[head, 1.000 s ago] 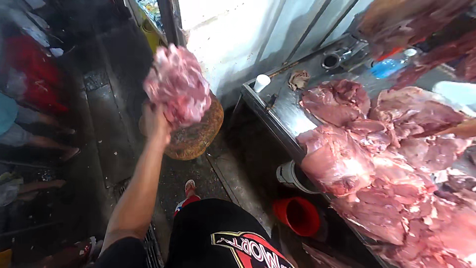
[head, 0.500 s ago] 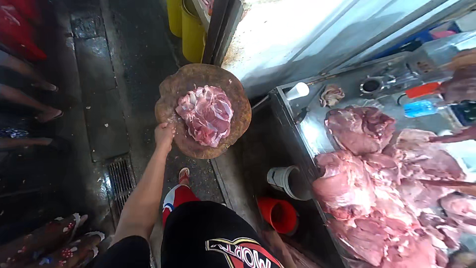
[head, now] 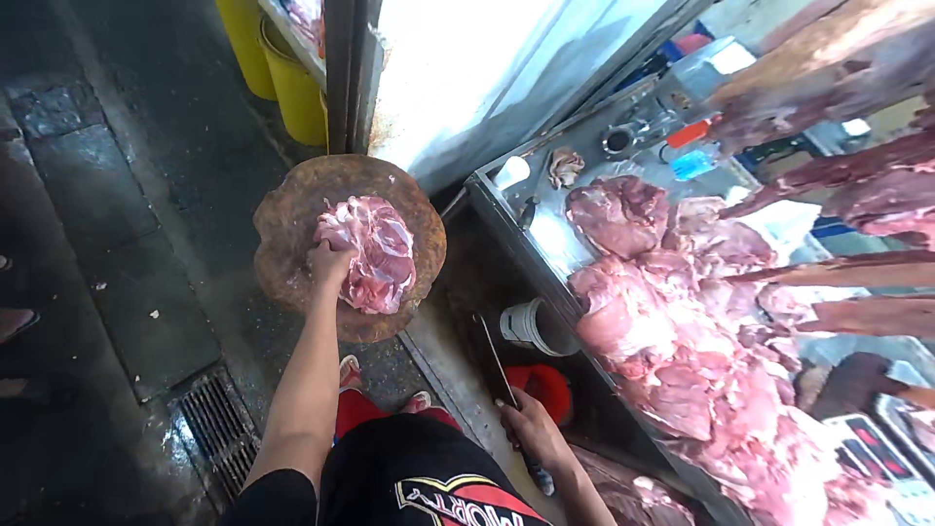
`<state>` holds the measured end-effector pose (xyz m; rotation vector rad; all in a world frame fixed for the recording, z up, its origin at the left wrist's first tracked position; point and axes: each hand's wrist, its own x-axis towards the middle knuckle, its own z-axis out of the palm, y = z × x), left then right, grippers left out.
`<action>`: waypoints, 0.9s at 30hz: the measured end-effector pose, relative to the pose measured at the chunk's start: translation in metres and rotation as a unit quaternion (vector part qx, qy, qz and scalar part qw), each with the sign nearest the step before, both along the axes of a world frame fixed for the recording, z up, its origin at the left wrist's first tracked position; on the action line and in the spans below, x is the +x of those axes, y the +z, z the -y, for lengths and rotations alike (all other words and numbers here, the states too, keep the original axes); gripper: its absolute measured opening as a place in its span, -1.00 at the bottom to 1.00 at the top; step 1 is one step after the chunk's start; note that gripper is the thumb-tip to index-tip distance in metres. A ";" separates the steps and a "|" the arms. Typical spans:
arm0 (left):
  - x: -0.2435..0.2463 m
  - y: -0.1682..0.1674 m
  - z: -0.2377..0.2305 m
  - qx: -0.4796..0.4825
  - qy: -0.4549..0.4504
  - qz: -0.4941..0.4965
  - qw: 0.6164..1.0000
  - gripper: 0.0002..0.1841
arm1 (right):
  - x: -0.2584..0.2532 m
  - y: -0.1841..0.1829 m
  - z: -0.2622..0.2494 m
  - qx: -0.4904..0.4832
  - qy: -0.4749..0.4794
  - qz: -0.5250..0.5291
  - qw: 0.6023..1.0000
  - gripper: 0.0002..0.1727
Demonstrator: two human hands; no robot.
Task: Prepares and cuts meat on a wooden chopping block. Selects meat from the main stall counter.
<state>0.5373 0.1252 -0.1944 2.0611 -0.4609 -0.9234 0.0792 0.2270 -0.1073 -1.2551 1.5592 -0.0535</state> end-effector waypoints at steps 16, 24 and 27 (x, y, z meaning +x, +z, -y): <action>0.043 0.027 -0.083 0.108 0.126 0.042 0.985 -0.06 | -0.059 -0.039 0.067 0.049 0.050 -0.028 0.997 -0.71; 0.034 0.019 -0.022 0.129 -0.187 0.186 0.956 -0.67 | -0.057 -0.041 0.121 0.045 0.159 -0.048 0.985 -0.70; 0.088 0.036 -0.045 0.109 -0.072 0.219 0.967 -0.68 | -0.060 -0.044 0.134 0.047 0.192 -0.055 0.979 -0.63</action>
